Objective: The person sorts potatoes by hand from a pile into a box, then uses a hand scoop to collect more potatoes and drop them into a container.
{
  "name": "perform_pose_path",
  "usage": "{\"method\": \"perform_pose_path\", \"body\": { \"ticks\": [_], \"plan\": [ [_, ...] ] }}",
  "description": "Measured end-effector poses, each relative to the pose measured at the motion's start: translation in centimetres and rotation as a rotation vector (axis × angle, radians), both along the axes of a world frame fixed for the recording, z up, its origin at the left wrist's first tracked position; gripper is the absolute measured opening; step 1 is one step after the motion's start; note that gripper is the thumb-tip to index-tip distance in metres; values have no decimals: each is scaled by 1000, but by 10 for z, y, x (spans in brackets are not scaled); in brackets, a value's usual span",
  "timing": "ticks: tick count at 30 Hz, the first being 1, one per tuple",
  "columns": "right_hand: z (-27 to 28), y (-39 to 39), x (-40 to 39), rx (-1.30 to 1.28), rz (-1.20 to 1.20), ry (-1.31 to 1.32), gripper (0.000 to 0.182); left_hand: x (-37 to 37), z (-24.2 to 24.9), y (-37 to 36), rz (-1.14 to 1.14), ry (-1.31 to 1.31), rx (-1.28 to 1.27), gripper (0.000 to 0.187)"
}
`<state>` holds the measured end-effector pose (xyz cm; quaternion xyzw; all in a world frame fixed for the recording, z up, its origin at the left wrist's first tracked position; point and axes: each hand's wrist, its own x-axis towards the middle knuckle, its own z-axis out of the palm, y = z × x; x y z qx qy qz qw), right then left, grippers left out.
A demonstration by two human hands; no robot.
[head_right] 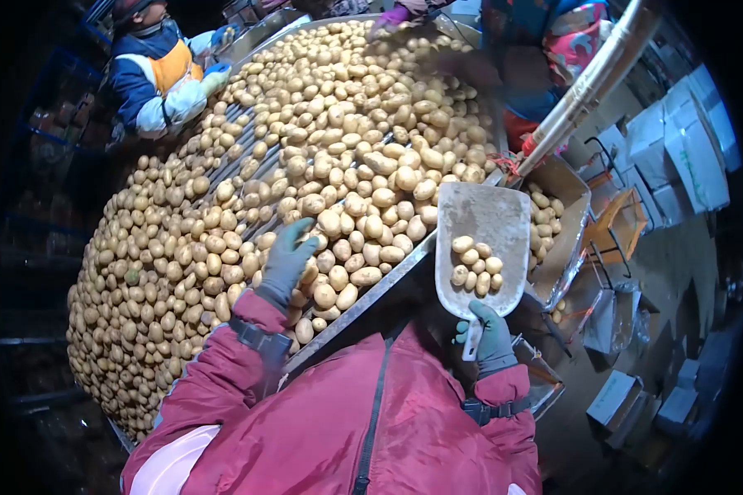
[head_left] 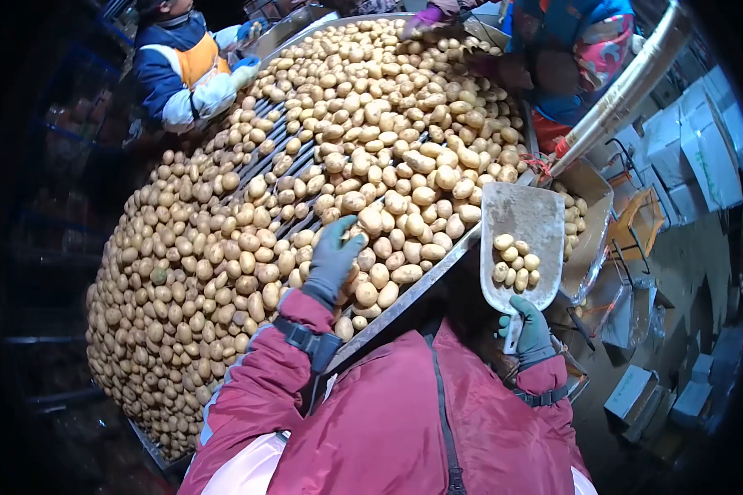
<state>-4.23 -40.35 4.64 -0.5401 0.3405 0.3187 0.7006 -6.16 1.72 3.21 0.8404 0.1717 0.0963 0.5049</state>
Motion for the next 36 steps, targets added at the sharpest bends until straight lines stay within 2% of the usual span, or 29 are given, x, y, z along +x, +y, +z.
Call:
{"method": "perform_pose_path", "body": {
  "ticks": [1, 3, 6, 7, 11, 12, 13, 16, 17, 19, 20, 21, 23, 24, 25, 27, 31, 33, 34, 36],
  "plan": [
    [4, 8, 7, 4, 30, 1, 26, -10, 4, 13, 26, 35, 186, 51],
    [8, 21, 19, 5, 74, 5, 26, -20, 4, 20, 60, 118, 294, 64],
    [14, 36, 42, 85, 115, 71, 24, -18, -32, -3, -11, 142, 331, 86],
    [13, 37, 51, 82, 129, 79, 24, -8, -23, -19, -76, 238, 549, 92],
    [17, 45, 76, 67, 198, 80, 23, 40, -24, -53, 9, 261, 727, 104],
    [22, 47, 83, 58, 197, 74, 24, 55, -20, -58, -46, 304, 646, 105],
    [26, 46, 91, 58, 202, 81, 24, 70, -24, -66, -47, 237, 688, 107],
    [29, 42, 114, 80, 304, 110, 30, 109, -22, -78, -62, 302, 612, 106],
    [30, 42, 119, 83, 301, 114, 30, 122, -22, -79, -65, 269, 538, 102],
    [36, 43, 133, 79, 301, 105, 29, 154, -38, -77, -86, 163, 587, 99],
    [29, 42, 135, 94, 256, 74, 30, 167, -40, -80, -119, 241, 582, 90],
    [29, 40, 140, 93, 246, 71, 30, 179, -45, -83, -128, 235, 581, 90],
    [31, 38, 147, 126, 241, 43, 31, 198, -66, -84, -12, 142, 758, 78],
    [31, 35, 150, 108, 249, 70, 33, 211, -76, -77, 5, 16, 689, 66],
    [32, 33, 151, 107, 251, 81, 33, 220, -62, -76, 67, 3, 644, 64],
    [35, 35, 154, 74, 191, 58, 33, 240, -58, -64, 4, 91, 681, 65],
    [34, 34, 165, 46, 250, 83, 29, 259, -72, -54, 82, 79, 764, 65],
    [26, 36, 172, 36, 288, 104, 27, 257, -69, -42, -49, 72, 664, 65],
    [23, 39, 176, 19, 313, 115, 25, 254, -64, -36, -35, 75, 674, 65],
    [20, 48, 185, 54, 329, 82, 26, 239, -42, -20, -127, 28, 523, 59]
  ]
}}
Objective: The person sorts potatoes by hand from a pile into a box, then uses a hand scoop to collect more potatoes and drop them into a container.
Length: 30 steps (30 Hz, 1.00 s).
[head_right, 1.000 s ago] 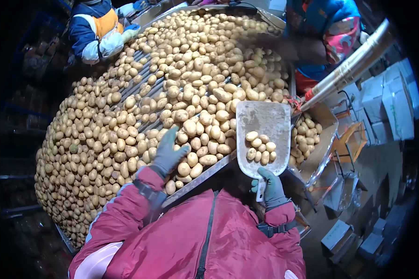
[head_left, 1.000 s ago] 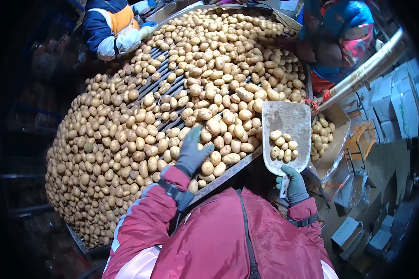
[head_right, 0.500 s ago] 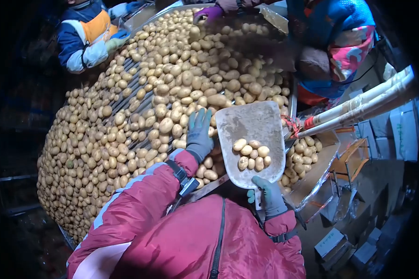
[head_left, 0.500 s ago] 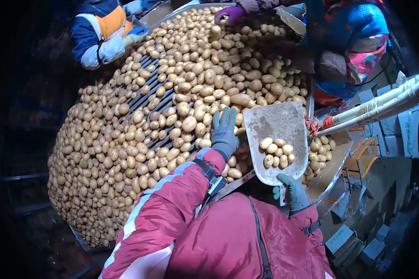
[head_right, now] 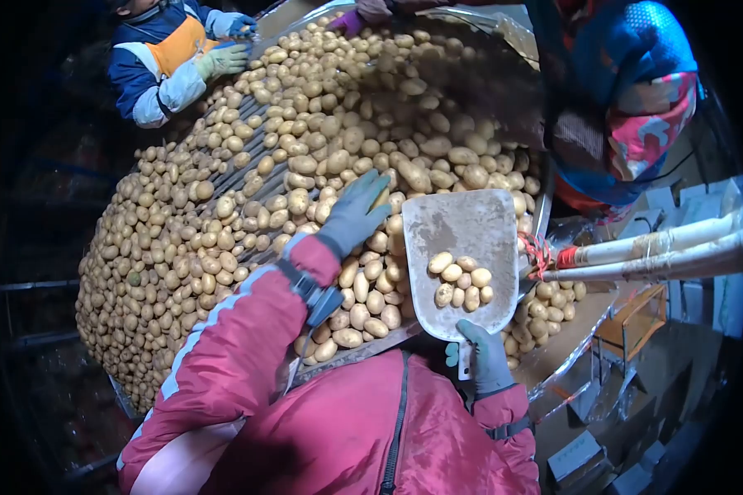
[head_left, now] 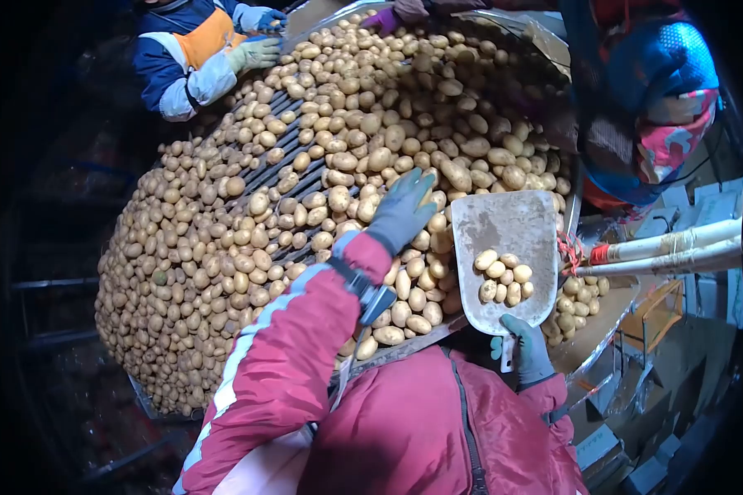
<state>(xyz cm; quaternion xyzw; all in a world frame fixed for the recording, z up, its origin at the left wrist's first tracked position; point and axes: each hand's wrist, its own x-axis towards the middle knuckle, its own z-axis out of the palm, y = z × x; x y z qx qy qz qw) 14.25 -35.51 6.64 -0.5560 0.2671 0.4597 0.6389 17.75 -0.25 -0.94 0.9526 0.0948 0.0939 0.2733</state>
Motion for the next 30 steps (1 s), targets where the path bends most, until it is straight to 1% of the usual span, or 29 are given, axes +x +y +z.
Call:
{"method": "perform_pose_path", "body": {
  "ticks": [1, 2, 3, 4, 5, 6, 7, 9, 10, 12, 13, 15, 17, 18, 19, 21, 22, 23, 24, 25, 27, 29, 30],
  "plan": [
    [-2, 5, 4, 30, 1, -20, 27, -10, 14, 8, -49, -5, -77, 57],
    [-5, 8, 7, 40, 13, -21, 27, -25, 30, 14, -14, 0, -99, 52],
    [-10, 11, 11, 48, 41, -10, 27, -39, 39, 21, 65, -10, -17, 51],
    [-14, 13, 14, 54, 69, 0, 27, -53, 25, 40, 118, -128, 33, 50],
    [-13, 17, 17, 56, 81, -1, 27, -68, 25, 51, 239, -138, 120, 54],
    [-14, 21, 21, 61, 83, 25, 25, -83, 16, 66, 342, -88, 193, 60],
    [-16, 25, 23, 63, 85, 54, 23, -97, 16, 75, 435, 19, 218, 66],
    [-25, 27, 26, 82, 89, 75, 24, -116, 5, 87, 523, 62, 67, 66],
    [-26, 28, 27, 88, 100, 71, 25, -120, -7, 87, 534, 65, 68, 66],
    [-22, 35, 31, 89, 119, 62, 25, -113, -31, 81, 605, 192, 141, 69],
    [-18, 38, 31, 63, 118, 74, 25, -101, -17, 69, 618, 192, 56, 74],
    [-14, 39, 32, 28, 126, 85, 26, -75, -4, 44, 600, 69, -149, 80],
    [-13, 40, 32, 24, 168, 62, 26, -47, 0, 33, 588, 33, -206, 84],
    [-16, 39, 31, 18, 171, 54, 26, -37, 3, 22, 531, 60, -26, 82],
    [-19, 38, 29, 33, 167, 59, 25, -26, 5, 10, 468, -10, -88, 77],
    [-18, 38, 30, 42, 152, 50, 25, -12, -8, -9, 272, -3, 101, 71],
    [-14, 40, 28, 26, 141, 76, 24, -6, -4, -10, 267, -10, 92, 71],
    [-10, 42, 26, 12, 128, 104, 24, 0, 1, -11, 190, -96, 110, 64],
    [-10, 43, 23, 17, 136, 74, 23, 7, 5, -11, 113, -182, 130, 58],
    [-6, 44, 19, 11, 123, 74, 23, 16, 0, -1, 100, -183, 123, 58],
    [1, 45, 13, -31, 39, 95, 23, 46, -8, 42, 9, -287, 249, 40],
    [-1, 39, 9, -22, 29, 120, 20, 81, 13, 80, 109, -188, 135, 28],
    [-2, 37, 6, -17, 8, 132, 20, 96, 20, 98, 144, -141, 127, 27]
  ]
}}
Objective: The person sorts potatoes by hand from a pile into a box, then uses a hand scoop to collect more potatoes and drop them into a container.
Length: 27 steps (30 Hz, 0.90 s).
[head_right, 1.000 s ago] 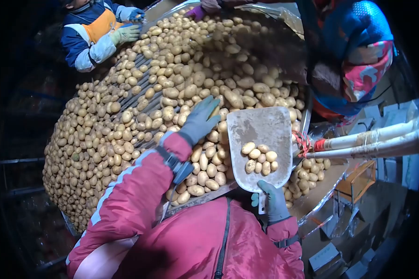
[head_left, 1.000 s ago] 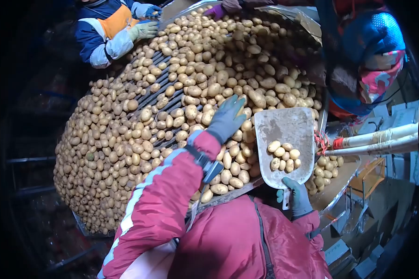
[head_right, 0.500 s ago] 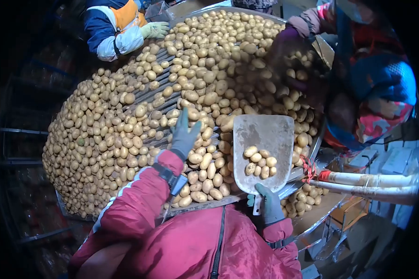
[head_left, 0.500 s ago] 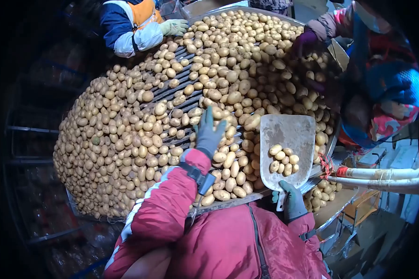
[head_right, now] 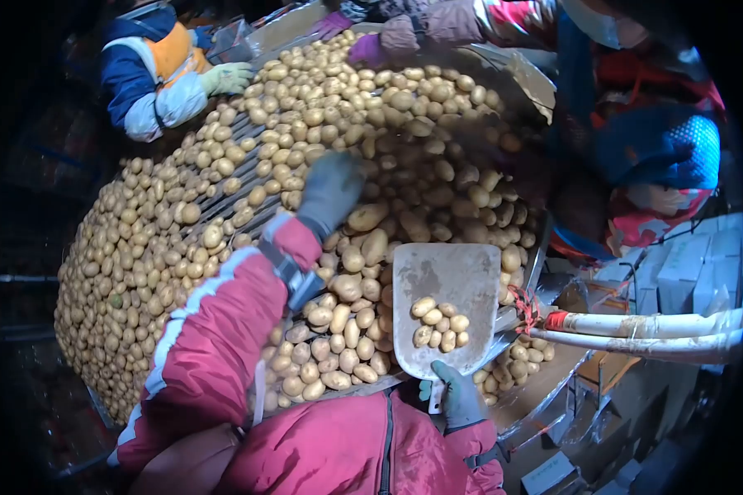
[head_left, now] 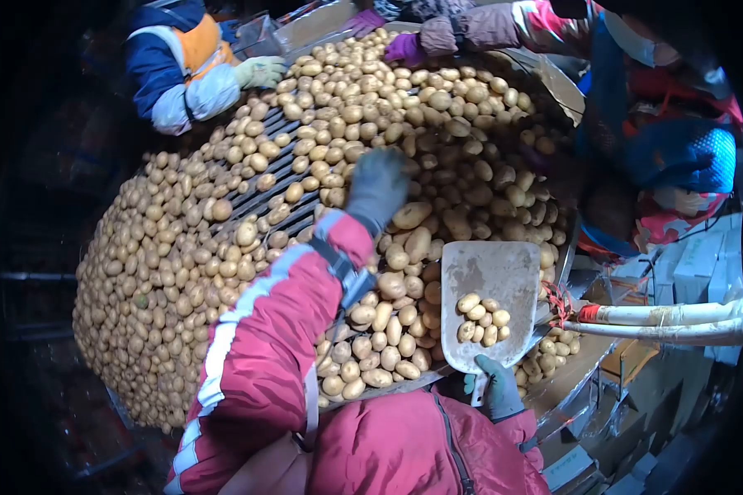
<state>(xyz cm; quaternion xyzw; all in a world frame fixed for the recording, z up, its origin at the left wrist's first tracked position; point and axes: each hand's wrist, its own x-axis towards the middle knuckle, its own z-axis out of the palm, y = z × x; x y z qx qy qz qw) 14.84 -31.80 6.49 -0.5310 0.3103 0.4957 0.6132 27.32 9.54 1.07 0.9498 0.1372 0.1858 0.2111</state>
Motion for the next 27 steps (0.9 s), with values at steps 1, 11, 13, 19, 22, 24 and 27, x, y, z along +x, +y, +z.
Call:
{"method": "perform_pose_path", "body": {
  "ticks": [1, 11, 13, 19, 22, 24, 27],
  "plan": [
    [-1, -2, -3, 2, -21, 15, 20, 13, 2, 14, 37, 48, -15, 26],
    [-8, -5, -12, 84, -123, 43, 20, 34, 0, 22, 43, 431, 222, 29],
    [-10, -8, -12, 67, -126, 57, 22, 26, 12, 14, 45, 549, 175, 29],
    [-16, -15, -6, 24, -53, -32, 25, -26, -9, 1, 46, 585, -6, 32],
    [-18, -18, -4, 32, -18, -24, 26, -48, 15, 1, 49, 400, -337, 35],
    [-20, -22, -3, 46, 17, -38, 26, -63, 33, 0, 178, 254, -1252, 41],
    [-27, -24, -3, 70, 43, -79, 26, -92, 38, -2, -182, 95, -1056, 40]
  ]
}}
